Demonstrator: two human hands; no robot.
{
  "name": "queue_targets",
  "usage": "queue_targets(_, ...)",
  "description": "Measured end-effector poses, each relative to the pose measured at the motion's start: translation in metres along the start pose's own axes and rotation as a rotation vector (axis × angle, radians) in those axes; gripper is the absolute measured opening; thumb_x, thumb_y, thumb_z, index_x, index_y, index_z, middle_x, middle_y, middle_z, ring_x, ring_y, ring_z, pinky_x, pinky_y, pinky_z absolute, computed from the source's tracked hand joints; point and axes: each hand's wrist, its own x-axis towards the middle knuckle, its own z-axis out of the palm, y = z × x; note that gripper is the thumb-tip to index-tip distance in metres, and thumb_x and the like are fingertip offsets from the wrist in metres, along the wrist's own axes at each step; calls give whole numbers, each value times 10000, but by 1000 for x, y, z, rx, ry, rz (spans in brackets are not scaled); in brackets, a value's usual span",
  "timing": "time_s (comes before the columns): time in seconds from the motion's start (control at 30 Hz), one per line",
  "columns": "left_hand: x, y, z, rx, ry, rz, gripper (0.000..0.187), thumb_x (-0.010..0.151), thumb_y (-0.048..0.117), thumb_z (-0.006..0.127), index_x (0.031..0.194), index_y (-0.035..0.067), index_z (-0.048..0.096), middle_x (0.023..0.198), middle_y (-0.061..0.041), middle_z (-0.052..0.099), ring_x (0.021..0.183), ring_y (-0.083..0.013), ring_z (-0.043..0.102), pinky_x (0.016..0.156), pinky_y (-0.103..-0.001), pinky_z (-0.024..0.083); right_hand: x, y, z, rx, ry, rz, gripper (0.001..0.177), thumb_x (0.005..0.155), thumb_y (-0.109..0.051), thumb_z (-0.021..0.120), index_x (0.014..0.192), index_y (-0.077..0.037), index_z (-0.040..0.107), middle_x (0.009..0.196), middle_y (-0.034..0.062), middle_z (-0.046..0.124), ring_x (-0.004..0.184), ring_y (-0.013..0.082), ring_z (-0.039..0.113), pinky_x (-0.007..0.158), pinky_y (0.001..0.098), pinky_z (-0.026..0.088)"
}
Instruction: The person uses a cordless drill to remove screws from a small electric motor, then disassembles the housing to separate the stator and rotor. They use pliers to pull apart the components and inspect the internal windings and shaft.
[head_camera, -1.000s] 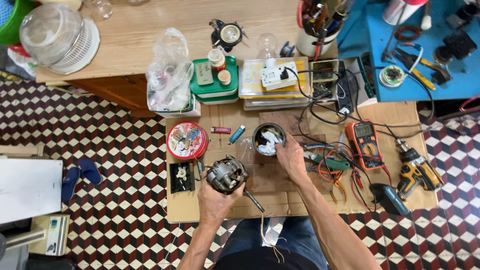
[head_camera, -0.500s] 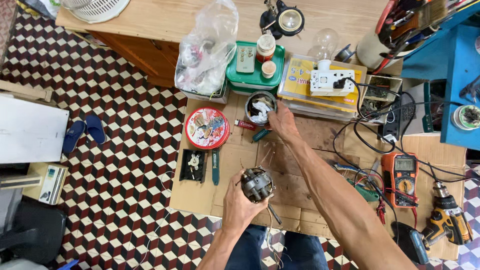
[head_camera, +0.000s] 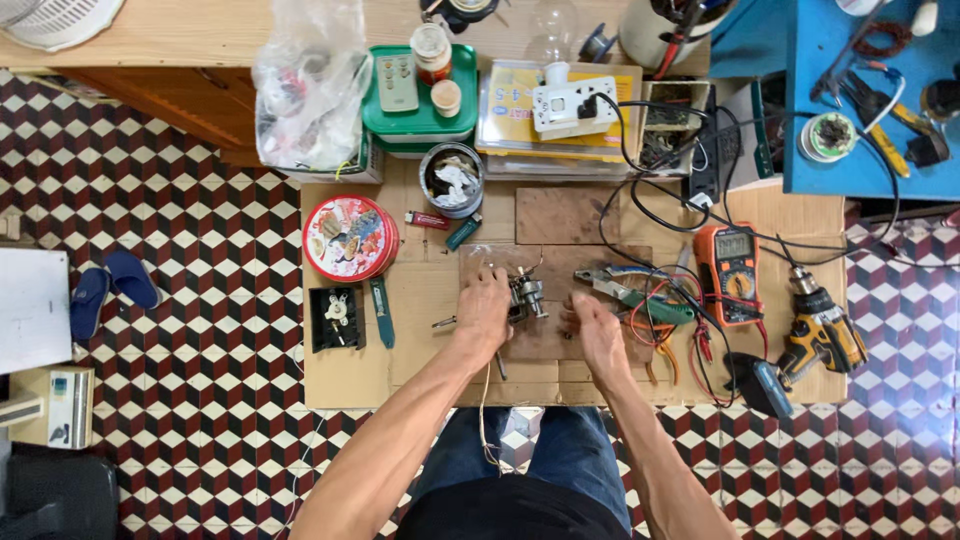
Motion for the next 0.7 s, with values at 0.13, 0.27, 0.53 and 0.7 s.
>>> queue_targets(0.13,0,3,13,173,48,117,692,679,87,893,1267,40,529,1274,-193,592,1205,-369,601,883,-400,592,-4,39,13,97,-54,-8,510,1021,-396,546,1288,19,673,1113,102,729,1058,173,626,964,309,472)
queue_targets(0.27,-14,2,-10,18,52,138,1040,603,270,968,1452,35,415,1262,-239,559,1229,-425,515,955,-512,481,7,49,23,181,-63,43,530,997,-384,568,1367,-4,594,1183,92,735,1141,169,625,1015,292,444)
queue_targets(0.53,-103,-53,-22,-467,517,-91,523,879,281,806,1314,57,619,1220,-147,696,1153,-268,641,992,-401,512,-14,0,10,5,17,-80,410,1013,-329,597,1290,-35,669,1109,110,739,1002,164,639,900,296,497)
queue_targets(0.7,-122,-50,30,-929,341,-471,322,909,308,709,1131,76,733,901,-30,765,817,-137,735,757,-285,575,-43,-27,6,-283,80,-577,178,971,-166,673,1099,-52,721,987,114,672,871,238,658,774,365,538)
